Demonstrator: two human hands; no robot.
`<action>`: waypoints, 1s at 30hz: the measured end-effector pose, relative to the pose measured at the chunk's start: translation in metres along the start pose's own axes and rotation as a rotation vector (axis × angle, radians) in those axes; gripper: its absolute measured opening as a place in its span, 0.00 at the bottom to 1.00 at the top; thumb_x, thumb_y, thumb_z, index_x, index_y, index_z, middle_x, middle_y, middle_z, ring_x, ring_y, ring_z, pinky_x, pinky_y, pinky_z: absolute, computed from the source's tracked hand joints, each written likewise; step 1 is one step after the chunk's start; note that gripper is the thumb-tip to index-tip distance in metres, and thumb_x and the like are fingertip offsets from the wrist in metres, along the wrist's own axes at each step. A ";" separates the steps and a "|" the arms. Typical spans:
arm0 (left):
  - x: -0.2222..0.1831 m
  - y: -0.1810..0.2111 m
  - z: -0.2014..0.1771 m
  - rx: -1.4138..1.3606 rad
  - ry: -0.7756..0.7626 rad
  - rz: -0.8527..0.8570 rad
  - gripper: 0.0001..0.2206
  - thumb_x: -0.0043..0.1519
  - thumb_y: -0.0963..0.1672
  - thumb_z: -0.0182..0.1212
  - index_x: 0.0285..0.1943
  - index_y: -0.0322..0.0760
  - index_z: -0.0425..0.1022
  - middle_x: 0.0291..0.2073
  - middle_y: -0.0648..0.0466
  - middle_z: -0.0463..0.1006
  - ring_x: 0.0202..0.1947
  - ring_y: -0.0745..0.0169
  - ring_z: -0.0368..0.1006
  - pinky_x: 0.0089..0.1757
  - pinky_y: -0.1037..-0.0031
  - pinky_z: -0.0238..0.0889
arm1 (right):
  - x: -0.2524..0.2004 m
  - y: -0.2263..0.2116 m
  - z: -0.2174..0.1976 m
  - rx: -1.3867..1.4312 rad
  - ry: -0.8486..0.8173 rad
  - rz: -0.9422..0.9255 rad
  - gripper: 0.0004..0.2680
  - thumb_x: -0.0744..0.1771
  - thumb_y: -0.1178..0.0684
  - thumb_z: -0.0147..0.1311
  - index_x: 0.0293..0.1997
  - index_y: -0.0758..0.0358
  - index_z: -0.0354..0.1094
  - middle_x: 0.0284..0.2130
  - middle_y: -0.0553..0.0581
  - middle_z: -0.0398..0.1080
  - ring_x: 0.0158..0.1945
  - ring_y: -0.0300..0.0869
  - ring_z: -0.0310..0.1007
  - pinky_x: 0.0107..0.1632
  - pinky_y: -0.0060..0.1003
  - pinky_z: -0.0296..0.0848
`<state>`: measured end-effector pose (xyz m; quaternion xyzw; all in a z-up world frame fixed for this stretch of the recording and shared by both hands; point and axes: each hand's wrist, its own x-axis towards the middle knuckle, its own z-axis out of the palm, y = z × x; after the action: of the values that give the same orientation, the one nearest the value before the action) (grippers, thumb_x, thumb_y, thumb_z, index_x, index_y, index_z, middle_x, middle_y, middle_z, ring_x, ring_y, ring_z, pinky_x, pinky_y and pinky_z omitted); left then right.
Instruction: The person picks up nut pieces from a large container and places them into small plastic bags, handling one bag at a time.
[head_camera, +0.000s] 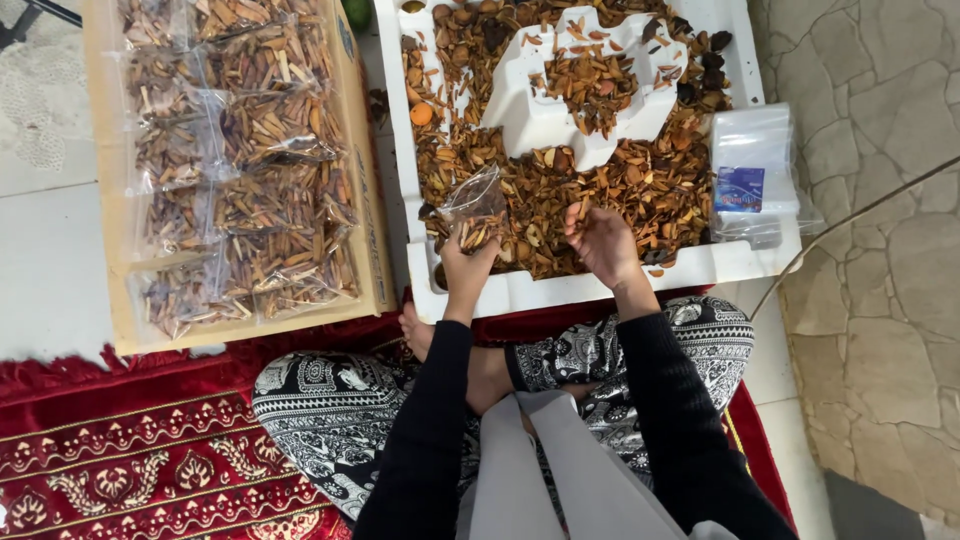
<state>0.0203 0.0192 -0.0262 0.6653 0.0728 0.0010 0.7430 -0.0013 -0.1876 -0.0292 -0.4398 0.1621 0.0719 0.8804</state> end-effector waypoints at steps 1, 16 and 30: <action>0.000 0.002 0.000 0.000 0.001 0.000 0.10 0.44 0.35 0.61 0.35 0.28 0.74 0.27 0.43 0.76 0.30 0.55 0.73 0.34 0.69 0.67 | 0.000 0.000 0.001 0.000 0.000 0.001 0.11 0.66 0.47 0.33 0.40 0.64 0.58 0.31 0.56 0.59 0.34 0.41 0.63 0.35 0.27 0.64; 0.002 -0.009 0.002 -0.137 0.100 -0.077 0.12 0.44 0.34 0.61 0.38 0.27 0.74 0.29 0.42 0.76 0.30 0.59 0.73 0.30 0.75 0.71 | -0.001 -0.026 0.021 -0.718 0.177 -0.085 0.13 0.70 0.44 0.28 0.32 0.58 0.53 0.26 0.50 0.48 0.30 0.39 0.54 0.34 0.35 0.58; 0.006 -0.033 0.005 -0.060 0.154 0.106 0.13 0.39 0.34 0.64 0.33 0.35 0.75 0.26 0.50 0.77 0.32 0.67 0.71 0.36 0.76 0.66 | 0.077 0.008 0.067 -2.235 0.049 -0.286 0.12 0.69 0.47 0.32 0.37 0.61 0.60 0.30 0.56 0.58 0.39 0.46 0.60 0.38 0.38 0.65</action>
<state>0.0236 0.0115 -0.0594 0.6436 0.0944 0.0934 0.7537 0.0836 -0.1310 -0.0242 -0.9973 -0.0280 0.0664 -0.0109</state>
